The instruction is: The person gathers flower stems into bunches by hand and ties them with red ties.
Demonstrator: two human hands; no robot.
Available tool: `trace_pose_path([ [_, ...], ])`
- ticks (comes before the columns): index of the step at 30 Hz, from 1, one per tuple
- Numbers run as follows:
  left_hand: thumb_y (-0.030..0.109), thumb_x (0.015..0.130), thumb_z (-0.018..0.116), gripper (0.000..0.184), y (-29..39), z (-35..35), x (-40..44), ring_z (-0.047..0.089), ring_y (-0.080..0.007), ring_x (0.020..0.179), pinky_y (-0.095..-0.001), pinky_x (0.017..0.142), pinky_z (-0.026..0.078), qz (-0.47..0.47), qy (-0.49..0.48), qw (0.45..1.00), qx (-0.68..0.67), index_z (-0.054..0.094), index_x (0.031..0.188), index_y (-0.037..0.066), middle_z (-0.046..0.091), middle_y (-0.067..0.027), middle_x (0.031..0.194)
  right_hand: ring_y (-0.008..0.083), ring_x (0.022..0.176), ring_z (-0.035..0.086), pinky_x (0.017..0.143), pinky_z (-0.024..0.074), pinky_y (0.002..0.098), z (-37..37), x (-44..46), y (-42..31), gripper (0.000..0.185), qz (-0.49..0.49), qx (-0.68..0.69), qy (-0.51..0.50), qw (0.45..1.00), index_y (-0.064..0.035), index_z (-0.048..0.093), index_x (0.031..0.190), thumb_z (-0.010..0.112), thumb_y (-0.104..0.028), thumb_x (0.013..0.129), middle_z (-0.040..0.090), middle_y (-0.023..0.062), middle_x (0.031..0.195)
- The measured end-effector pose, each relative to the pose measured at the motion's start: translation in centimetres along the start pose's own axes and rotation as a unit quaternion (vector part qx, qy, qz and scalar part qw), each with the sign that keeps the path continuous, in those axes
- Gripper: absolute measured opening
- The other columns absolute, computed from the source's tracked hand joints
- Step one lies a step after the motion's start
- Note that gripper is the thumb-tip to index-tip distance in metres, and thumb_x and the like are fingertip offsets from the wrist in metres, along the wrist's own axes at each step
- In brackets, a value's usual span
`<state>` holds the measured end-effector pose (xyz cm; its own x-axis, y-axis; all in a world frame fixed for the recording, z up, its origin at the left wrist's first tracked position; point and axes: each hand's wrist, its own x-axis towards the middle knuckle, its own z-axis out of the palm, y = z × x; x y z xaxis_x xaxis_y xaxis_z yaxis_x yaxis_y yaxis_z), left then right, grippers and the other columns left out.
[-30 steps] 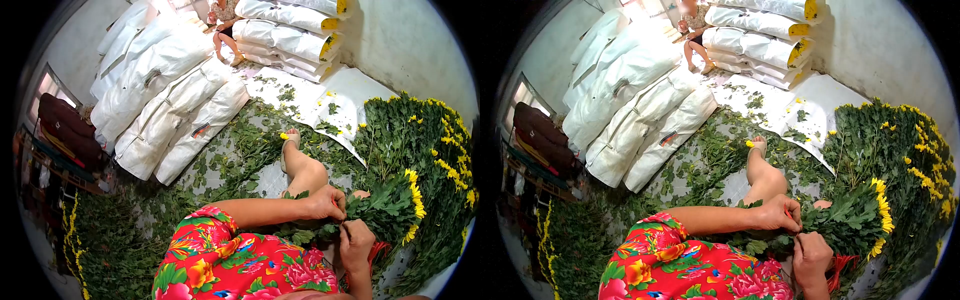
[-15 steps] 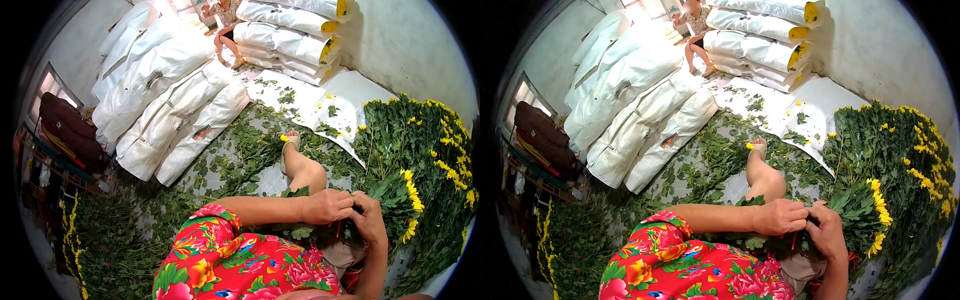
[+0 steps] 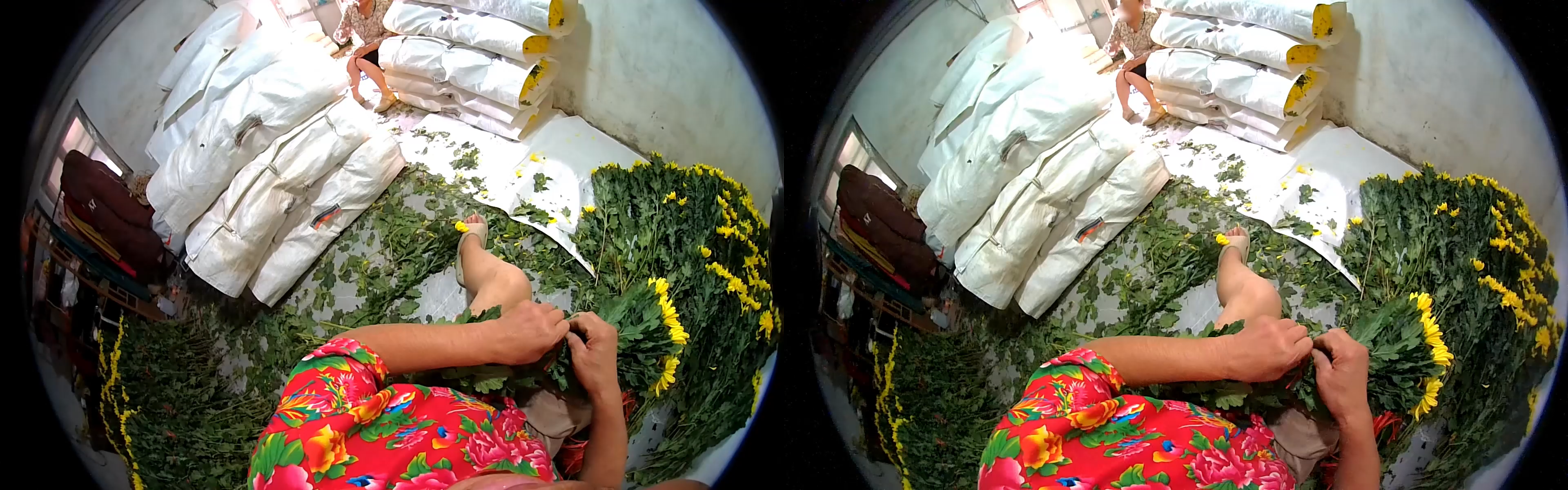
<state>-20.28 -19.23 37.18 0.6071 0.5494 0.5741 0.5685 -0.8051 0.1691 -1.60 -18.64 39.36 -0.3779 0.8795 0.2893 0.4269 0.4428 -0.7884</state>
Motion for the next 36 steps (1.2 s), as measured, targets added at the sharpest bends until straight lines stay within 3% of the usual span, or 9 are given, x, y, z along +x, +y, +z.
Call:
trace_pose_path([
  [6,0.014,0.065,0.066,0.023,3.4,0.3,-1.8,0.064,-0.0320,0.065,-0.0429,0.053,0.051,-0.010,-0.173,0.983,-0.063,0.055,0.081,0.002,0.060,-0.0140,0.074,0.0373,0.070,0.061,0.065,0.0488,0.0394,1.4,0.2,1.0,0.008,-0.020,-0.136,0.024,0.990,0.0037,0.061,0.077,0.063,0.006,0.070,0.060,0.0197,0.076],
  [14,0.016,0.067,0.067,0.025,3.0,1.0,-3.3,0.059,-0.0297,0.071,-0.0410,0.058,0.049,0.013,-0.057,0.994,-0.095,0.053,0.085,0.005,0.054,-0.0102,0.078,0.0388,0.075,0.061,0.066,0.0491,0.0422,1.4,0.6,3.5,0.009,-0.043,-0.162,0.015,0.986,0.0008,0.061,0.082,0.065,-0.001,0.074,0.061,0.0186,0.080],
  [19,0.030,0.062,0.084,0.084,1.7,-2.1,-2.4,0.049,-0.0421,0.116,-0.0500,0.099,0.040,-0.161,-0.129,0.970,-0.127,0.046,0.131,0.001,0.053,-0.0214,0.122,0.0187,0.074,0.061,0.066,0.0490,0.0320,-1.5,-0.9,1.0,0.026,0.051,0.103,0.046,0.992,-0.0001,0.064,0.104,0.069,-0.011,0.080,0.063,0.0102,0.085],
  [25,0.011,0.060,0.084,0.088,1.5,-0.4,-3.7,0.057,-0.0417,0.111,-0.0451,0.095,0.047,-0.258,-0.208,0.940,-0.078,0.043,0.137,0.001,0.059,-0.0223,0.120,0.0169,0.067,0.062,0.064,0.0490,0.0338,1.8,-9.0,3.9,0.030,0.189,0.205,-0.283,0.918,0.0032,0.068,0.088,0.069,-0.026,0.087,0.064,0.0148,0.068],
  [27,0.007,0.060,0.081,0.085,1.0,-1.0,-1.5,0.062,-0.0402,0.102,-0.0445,0.087,0.051,-0.226,-0.229,0.941,-0.105,0.043,0.136,0.001,0.063,-0.0230,0.112,0.0191,0.065,0.062,0.060,0.0484,0.0366,3.0,-10.1,3.3,0.040,0.113,0.214,-0.135,0.961,0.0026,0.061,0.095,0.070,-0.036,0.088,0.068,0.0126,0.079],
  [29,0.006,0.063,0.080,0.079,1.9,-1.5,0.6,0.063,-0.0398,0.103,-0.0437,0.088,0.051,-0.187,-0.211,0.950,-0.131,0.045,0.133,0.000,0.064,-0.0232,0.113,0.0185,0.067,0.063,0.060,0.0498,0.0371,1.2,-8.7,1.3,0.046,0.253,0.174,-0.140,0.941,0.0040,0.059,0.093,0.068,-0.041,0.089,0.069,0.0131,0.080],
  [31,0.006,0.064,0.080,0.076,3.6,-2.6,2.3,0.063,-0.0402,0.101,-0.0435,0.088,0.051,-0.099,-0.163,0.981,-0.040,0.046,0.133,0.001,0.064,-0.0222,0.112,0.0214,0.089,0.061,0.079,0.0466,0.0362,3.9,-8.3,1.3,0.046,0.128,0.244,0.072,0.959,0.0007,0.055,0.113,0.069,-0.037,0.089,0.065,0.0150,0.099],
  [33,0.007,0.065,0.081,0.079,5.1,-2.0,5.1,0.061,-0.0419,0.101,-0.0452,0.089,0.050,-0.066,-0.166,0.983,-0.036,0.045,0.134,-0.002,0.062,-0.0226,0.115,0.0243,0.111,0.058,0.098,0.0434,0.0352,2.7,-6.4,0.0,0.057,-0.043,0.336,0.291,0.895,-0.0025,0.051,0.132,0.070,-0.033,0.088,0.062,0.0168,0.119],
  [36,0.009,0.062,0.083,0.093,8.3,-2.1,9.5,0.052,-0.0440,0.118,-0.0490,0.101,0.042,0.056,-0.172,0.983,-0.036,0.035,0.141,-0.004,0.050,-0.0242,0.132,0.0222,0.122,0.054,0.104,0.0432,0.0336,-2.9,-8.4,-0.8,0.069,-0.006,0.485,0.339,0.806,-0.0104,0.039,0.145,0.073,-0.014,0.085,0.046,0.0061,0.146],
])
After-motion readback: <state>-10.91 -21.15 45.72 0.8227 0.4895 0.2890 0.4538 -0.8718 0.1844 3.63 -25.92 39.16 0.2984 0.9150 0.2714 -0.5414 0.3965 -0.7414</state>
